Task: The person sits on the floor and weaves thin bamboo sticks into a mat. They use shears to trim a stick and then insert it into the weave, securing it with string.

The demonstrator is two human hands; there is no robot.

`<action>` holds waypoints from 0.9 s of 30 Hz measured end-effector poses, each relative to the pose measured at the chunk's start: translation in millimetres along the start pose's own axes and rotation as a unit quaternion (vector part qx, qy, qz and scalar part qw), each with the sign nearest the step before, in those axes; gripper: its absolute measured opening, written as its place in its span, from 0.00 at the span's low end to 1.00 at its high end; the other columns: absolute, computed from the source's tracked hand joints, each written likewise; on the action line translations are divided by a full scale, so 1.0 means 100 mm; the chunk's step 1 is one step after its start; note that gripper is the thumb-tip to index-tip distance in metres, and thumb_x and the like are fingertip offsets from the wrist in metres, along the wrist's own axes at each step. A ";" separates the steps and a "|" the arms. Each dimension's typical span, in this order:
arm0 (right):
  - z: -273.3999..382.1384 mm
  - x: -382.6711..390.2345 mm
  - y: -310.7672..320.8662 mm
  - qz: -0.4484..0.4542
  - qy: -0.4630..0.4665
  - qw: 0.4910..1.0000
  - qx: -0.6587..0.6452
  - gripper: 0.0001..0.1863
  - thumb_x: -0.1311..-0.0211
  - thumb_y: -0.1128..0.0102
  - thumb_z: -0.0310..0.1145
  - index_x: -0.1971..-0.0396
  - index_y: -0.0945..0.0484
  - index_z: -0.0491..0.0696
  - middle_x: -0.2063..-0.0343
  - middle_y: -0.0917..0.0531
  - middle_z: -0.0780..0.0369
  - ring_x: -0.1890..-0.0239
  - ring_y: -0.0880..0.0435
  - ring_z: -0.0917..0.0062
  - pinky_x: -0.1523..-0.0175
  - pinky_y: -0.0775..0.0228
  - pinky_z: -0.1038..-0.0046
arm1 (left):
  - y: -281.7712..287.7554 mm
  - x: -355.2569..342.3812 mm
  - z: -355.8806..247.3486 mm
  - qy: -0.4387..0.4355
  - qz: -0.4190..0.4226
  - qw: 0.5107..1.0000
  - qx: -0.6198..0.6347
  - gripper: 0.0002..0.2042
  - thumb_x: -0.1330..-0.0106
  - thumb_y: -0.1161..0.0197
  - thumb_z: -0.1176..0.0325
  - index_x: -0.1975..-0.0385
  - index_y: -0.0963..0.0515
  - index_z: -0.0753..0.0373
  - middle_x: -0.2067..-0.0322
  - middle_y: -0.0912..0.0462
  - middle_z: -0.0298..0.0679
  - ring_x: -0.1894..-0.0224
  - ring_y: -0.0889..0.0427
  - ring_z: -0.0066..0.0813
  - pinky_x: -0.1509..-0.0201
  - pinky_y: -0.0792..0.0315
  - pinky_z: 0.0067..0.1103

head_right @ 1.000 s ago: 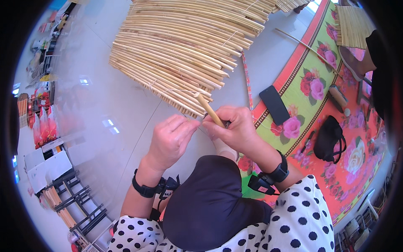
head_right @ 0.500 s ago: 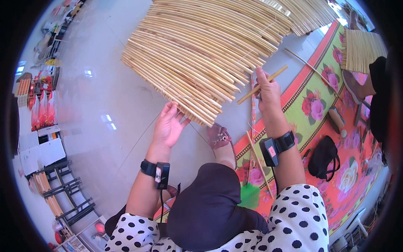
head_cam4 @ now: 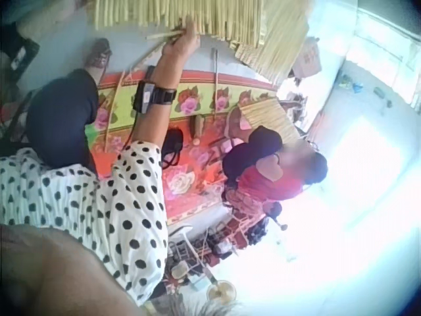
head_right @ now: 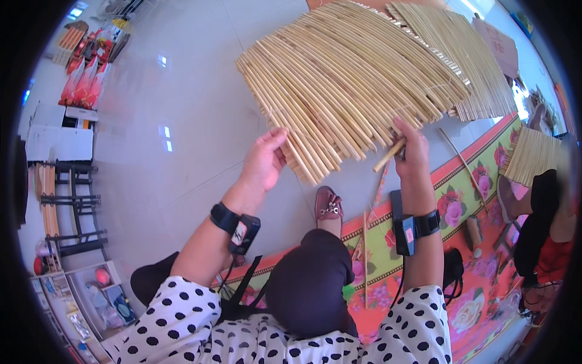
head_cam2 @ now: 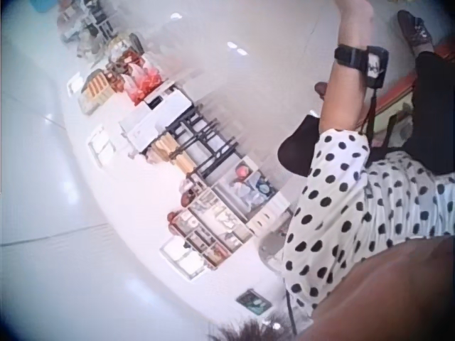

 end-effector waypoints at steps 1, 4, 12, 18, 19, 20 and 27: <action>0.06 0.02 -0.05 -0.012 0.011 1.000 0.002 0.10 0.46 0.31 0.32 0.70 0.20 0.42 0.79 0.22 0.65 0.84 0.26 0.81 0.81 0.36 0.78 | -0.01 0.04 -0.08 0.000 0.003 1.000 0.000 0.08 0.31 0.42 0.65 0.56 0.24 0.59 0.58 0.19 0.35 0.54 0.20 0.26 0.46 0.26 0.27; 0.22 0.08 -0.29 -0.014 0.028 0.999 -0.017 0.09 0.47 0.31 0.30 0.70 0.20 0.42 0.79 0.22 0.65 0.83 0.27 0.81 0.80 0.37 0.78 | -0.10 0.38 -0.34 -0.002 -0.018 1.000 0.010 0.11 0.31 0.42 0.64 0.54 0.25 0.60 0.56 0.19 0.37 0.53 0.20 0.27 0.45 0.27 0.28; 0.79 0.93 -1.11 0.083 0.051 0.986 0.134 0.10 0.53 0.29 0.29 0.75 0.23 0.43 0.80 0.23 0.64 0.83 0.27 0.80 0.80 0.41 0.77 | 0.15 1.81 -0.59 0.066 -0.005 0.994 0.088 0.13 0.30 0.44 0.63 0.50 0.29 0.60 0.53 0.22 0.40 0.52 0.23 0.31 0.47 0.29 0.30; 0.79 1.71 -1.59 0.136 0.011 0.948 0.286 0.10 0.54 0.29 0.29 0.77 0.23 0.43 0.83 0.26 0.65 0.85 0.31 0.81 0.82 0.45 0.75 | 0.44 2.77 -0.23 0.097 0.014 0.982 0.160 0.10 0.29 0.45 0.64 0.53 0.28 0.59 0.57 0.20 0.40 0.59 0.20 0.34 0.53 0.25 0.31; 0.74 1.88 -1.70 0.140 0.008 0.936 0.324 0.10 0.54 0.29 0.29 0.78 0.23 0.43 0.84 0.26 0.65 0.85 0.31 0.81 0.82 0.45 0.75 | 0.53 2.92 -0.24 0.112 0.029 0.977 0.181 0.10 0.29 0.45 0.64 0.52 0.28 0.60 0.56 0.20 0.42 0.59 0.19 0.34 0.53 0.25 0.30; 0.70 2.04 -1.78 0.176 0.027 0.932 0.314 0.10 0.55 0.29 0.31 0.79 0.23 0.43 0.85 0.28 0.65 0.85 0.33 0.81 0.82 0.46 0.73 | 0.56 3.07 -0.20 0.125 0.043 0.970 0.204 0.11 0.29 0.45 0.64 0.52 0.29 0.60 0.55 0.20 0.43 0.59 0.19 0.35 0.53 0.25 0.30; 0.39 2.67 -2.20 0.212 0.049 0.840 0.497 0.15 0.56 0.29 0.35 0.76 0.21 0.39 0.81 0.24 0.63 0.81 0.28 0.78 0.77 0.34 0.72 | 0.84 3.68 0.16 0.181 0.133 0.950 0.219 0.16 0.24 0.55 0.62 0.43 0.34 0.65 0.46 0.25 0.56 0.47 0.20 0.38 0.49 0.24 0.25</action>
Point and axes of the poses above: each hand's wrist, its own x-axis away from the middle knuckle, its own y-axis out of the back of the hand, z = x × y, the point moved 1 cm from there along -x, towards the middle knuckle
